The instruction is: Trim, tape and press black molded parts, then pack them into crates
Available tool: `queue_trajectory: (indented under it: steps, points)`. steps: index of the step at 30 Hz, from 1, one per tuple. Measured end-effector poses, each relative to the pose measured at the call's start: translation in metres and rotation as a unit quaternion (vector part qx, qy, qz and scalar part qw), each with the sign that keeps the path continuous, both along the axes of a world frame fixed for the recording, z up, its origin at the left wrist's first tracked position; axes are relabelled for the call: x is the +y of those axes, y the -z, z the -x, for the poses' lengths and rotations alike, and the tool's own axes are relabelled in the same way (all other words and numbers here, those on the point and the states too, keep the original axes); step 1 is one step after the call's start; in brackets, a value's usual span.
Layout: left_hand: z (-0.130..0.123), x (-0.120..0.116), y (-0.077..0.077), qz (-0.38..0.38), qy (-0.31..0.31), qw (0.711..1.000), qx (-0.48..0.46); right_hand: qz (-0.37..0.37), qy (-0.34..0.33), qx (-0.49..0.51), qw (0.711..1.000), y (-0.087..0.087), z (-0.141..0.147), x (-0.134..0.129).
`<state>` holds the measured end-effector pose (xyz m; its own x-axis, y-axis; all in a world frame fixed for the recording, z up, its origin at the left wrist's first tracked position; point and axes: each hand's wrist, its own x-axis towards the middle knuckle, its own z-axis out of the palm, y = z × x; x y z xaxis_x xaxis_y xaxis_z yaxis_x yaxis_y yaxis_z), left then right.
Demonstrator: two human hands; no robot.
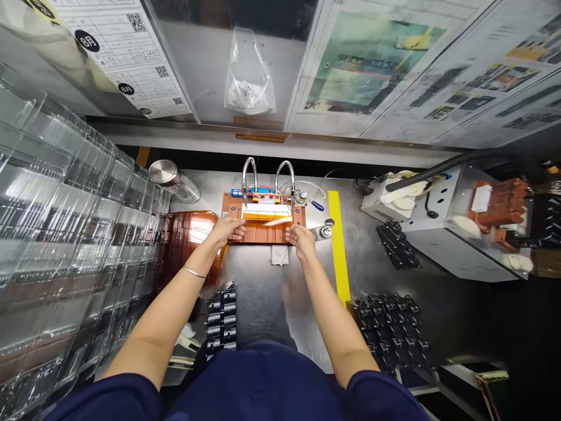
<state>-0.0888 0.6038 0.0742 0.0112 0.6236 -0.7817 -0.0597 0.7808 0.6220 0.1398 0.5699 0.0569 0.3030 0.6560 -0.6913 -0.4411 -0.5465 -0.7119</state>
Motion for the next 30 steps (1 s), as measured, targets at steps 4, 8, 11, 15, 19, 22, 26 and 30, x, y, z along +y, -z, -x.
queue_trajectory:
  steps: [4,8,11,15,19,22,26,30]
  points:
    - [-0.008,0.007,0.008,-0.023,-0.025,0.998,0.052,0.017,-0.037,-0.036,0.999,-0.003,-0.004,0.011]
    - [-0.007,0.009,0.015,-0.046,-0.030,0.995,0.080,0.024,-0.047,-0.069,0.996,-0.002,-0.003,0.020]
    - [-0.006,0.010,0.017,-0.053,-0.039,0.995,0.075,0.025,-0.049,-0.075,0.996,0.000,-0.001,0.023]
    - [-0.007,0.011,0.014,-0.053,-0.048,0.995,0.064,0.021,-0.052,-0.076,0.996,0.002,0.000,0.022]
    - [-0.006,0.011,0.015,-0.049,-0.047,0.996,0.062,0.025,-0.054,-0.085,0.995,0.002,-0.001,0.022]
    - [-0.005,0.011,0.020,-0.051,-0.044,0.996,0.061,0.021,-0.055,-0.086,0.995,0.002,0.001,0.021]
    - [-0.006,0.013,0.022,-0.045,-0.040,0.995,0.082,0.030,-0.057,-0.096,0.993,0.004,0.001,0.023]
    - [0.002,0.013,0.016,-0.039,0.003,0.996,0.082,0.052,-0.075,-0.115,0.989,0.004,-0.007,0.025]
